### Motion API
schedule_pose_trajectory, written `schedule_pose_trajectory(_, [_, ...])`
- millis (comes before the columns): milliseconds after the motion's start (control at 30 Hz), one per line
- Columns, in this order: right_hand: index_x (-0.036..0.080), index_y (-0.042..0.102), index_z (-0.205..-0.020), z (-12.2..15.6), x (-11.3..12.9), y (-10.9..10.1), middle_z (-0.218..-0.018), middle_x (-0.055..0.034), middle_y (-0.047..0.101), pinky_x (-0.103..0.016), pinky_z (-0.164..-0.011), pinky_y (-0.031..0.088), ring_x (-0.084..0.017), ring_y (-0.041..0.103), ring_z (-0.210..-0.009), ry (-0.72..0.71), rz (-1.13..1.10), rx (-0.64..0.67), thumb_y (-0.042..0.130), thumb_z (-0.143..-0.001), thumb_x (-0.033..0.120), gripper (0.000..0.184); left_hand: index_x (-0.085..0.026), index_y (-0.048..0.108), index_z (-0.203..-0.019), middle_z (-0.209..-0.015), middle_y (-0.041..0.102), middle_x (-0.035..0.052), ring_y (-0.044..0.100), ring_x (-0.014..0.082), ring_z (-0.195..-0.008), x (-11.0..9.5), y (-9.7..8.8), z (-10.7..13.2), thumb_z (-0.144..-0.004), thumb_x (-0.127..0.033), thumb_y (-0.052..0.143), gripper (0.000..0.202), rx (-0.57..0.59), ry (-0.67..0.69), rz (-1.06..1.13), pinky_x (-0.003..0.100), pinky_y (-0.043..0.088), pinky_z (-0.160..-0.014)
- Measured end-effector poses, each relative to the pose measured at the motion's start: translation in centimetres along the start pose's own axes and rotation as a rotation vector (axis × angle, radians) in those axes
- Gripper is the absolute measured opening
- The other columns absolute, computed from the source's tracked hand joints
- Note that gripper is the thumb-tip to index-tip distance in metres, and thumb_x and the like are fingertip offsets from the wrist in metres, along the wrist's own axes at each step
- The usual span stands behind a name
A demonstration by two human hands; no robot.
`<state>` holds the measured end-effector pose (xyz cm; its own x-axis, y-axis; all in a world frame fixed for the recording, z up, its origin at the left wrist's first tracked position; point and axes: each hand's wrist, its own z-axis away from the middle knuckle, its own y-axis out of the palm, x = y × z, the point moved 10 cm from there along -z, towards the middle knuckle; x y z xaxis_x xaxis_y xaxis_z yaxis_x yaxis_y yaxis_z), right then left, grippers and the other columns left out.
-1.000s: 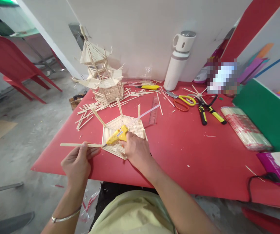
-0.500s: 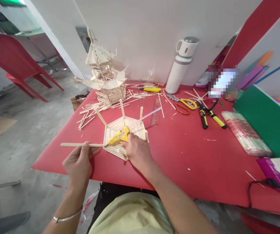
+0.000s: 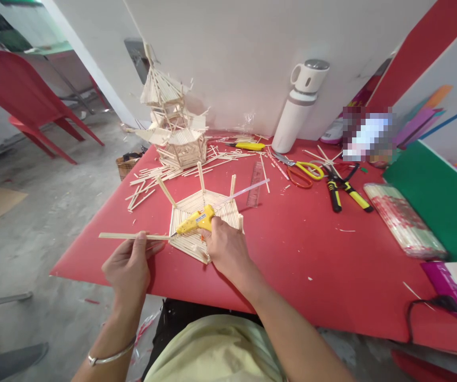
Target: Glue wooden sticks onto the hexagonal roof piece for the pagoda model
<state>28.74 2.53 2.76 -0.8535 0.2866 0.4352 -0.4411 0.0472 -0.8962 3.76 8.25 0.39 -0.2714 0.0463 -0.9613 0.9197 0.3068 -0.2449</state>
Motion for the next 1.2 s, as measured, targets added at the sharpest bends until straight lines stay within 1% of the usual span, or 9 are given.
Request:
schedule_pose_trajectory(300, [0.017, 0.056, -0.1, 0.0, 0.2, 0.0, -0.093, -0.0078, 0.071, -0.029, -0.062, 0.034, -0.022, 0.067, -0.084, -0.002, -0.015, 0.028, 0.046, -0.1, 0.043, 0.028, -0.017, 0.069, -0.077, -0.063, 0.069, -0.0004, 0.069, 0.0186, -0.061, -0.3, 0.0, 0.3, -0.085, -0.045, 0.063, 0.03, 0.02, 0.015, -0.051, 0.026, 0.055, -0.06])
schedule_pose_trajectory(500, [0.018, 0.055, -0.098, 0.0, 0.1, 0.2, -0.092, -0.0079, 0.07, -0.029, -0.062, 0.033, -0.023, 0.067, -0.084, -0.018, -0.042, 0.021, 0.047, -0.099, 0.042, 0.026, -0.018, 0.068, -0.078, -0.063, 0.07, 0.0001, 0.067, 0.0176, -0.063, -0.5, 0.7, 0.3, -0.087, -0.044, 0.059, 0.028, 0.099, 0.079, -0.164, 0.023, 0.051, -0.056])
schedule_pose_trajectory(700, [0.019, 0.054, -0.096, 0.0, 0.1, 0.4, -0.091, -0.007, 0.07, -0.029, -0.063, 0.033, -0.023, 0.067, -0.084, -0.006, -0.025, 0.038, 0.048, -0.099, 0.04, 0.023, -0.019, 0.068, -0.079, -0.07, 0.074, 0.0013, 0.071, 0.0205, -0.074, 0.1, 1.8, -0.2, -0.088, -0.043, 0.059, 0.027, 0.201, 0.02, -0.092, 0.025, 0.053, -0.064])
schedule_pose_trajectory(767, [0.02, 0.054, -0.094, 0.0, 0.2, 0.4, -0.09, -0.0065, 0.07, -0.029, -0.064, 0.033, -0.023, 0.067, -0.084, -0.012, -0.019, 0.033, 0.047, -0.099, 0.041, 0.023, -0.019, 0.068, -0.078, -0.071, 0.075, 0.0013, 0.071, 0.0203, -0.073, -0.1, 2.2, -0.8, -0.088, -0.043, 0.059, 0.028, 0.247, -0.001, -0.059, 0.026, 0.054, -0.066])
schedule_pose_trajectory(867, [0.02, 0.053, -0.093, 0.1, 0.5, 0.4, -0.089, -0.0063, 0.069, -0.029, -0.063, 0.033, -0.022, 0.067, -0.082, -0.034, -0.021, 0.031, 0.045, -0.1, 0.04, 0.023, -0.018, 0.068, -0.075, -0.072, 0.075, 0.0023, 0.07, 0.0184, -0.066, -1.2, 3.0, -1.9, -0.089, -0.043, 0.059, 0.03, 0.353, 0.029, -0.024, 0.026, 0.053, -0.066])
schedule_pose_trajectory(967, [0.02, 0.053, -0.092, 0.1, 0.5, 0.7, -0.088, -0.0069, 0.069, -0.029, -0.06, 0.032, -0.023, 0.066, -0.081, -0.038, 0.0, 0.036, 0.045, -0.1, 0.04, 0.023, -0.016, 0.07, -0.074, -0.072, 0.074, 0.0036, 0.066, 0.0155, -0.056, -2.4, 4.6, -2.6, -0.09, -0.043, 0.057, 0.034, 0.528, 0.085, -0.004, 0.026, 0.051, -0.062])
schedule_pose_trajectory(1033, [0.02, 0.053, -0.093, 0.2, 0.4, 0.8, -0.087, -0.0071, 0.068, -0.029, -0.06, 0.032, -0.023, 0.066, -0.08, -0.037, 0.009, 0.038, 0.045, -0.099, 0.039, 0.022, -0.015, 0.072, -0.078, -0.069, 0.072, 0.0037, 0.065, 0.0148, -0.056, -3.0, 5.5, -2.8, -0.09, -0.043, 0.056, 0.035, 0.632, 0.123, -0.002, 0.026, 0.05, -0.061])
schedule_pose_trajectory(1100, [0.02, 0.053, -0.093, 0.2, 0.4, 0.8, -0.086, -0.0069, 0.068, -0.029, -0.061, 0.033, -0.023, 0.065, -0.079, -0.044, -0.003, 0.034, 0.045, -0.1, 0.038, 0.022, -0.014, 0.074, -0.082, -0.066, 0.071, 0.004, 0.064, 0.0151, -0.057, -2.9, 6.1, -2.9, -0.091, -0.044, 0.056, 0.036, 0.697, 0.125, 0.012, 0.026, 0.05, -0.062])
schedule_pose_trajectory(1200, [0.02, 0.053, -0.091, 0.3, 0.4, 0.8, -0.086, -0.0064, 0.068, -0.028, -0.062, 0.034, -0.022, 0.065, -0.079, -0.045, -0.018, 0.029, 0.043, -0.1, 0.038, 0.022, -0.013, 0.074, -0.086, -0.066, 0.071, 0.0054, 0.063, 0.0155, -0.055, -2.1, 6.6, -3.0, -0.092, -0.046, 0.054, 0.039, 0.752, 0.05, 0.079, 0.028, 0.051, -0.061])
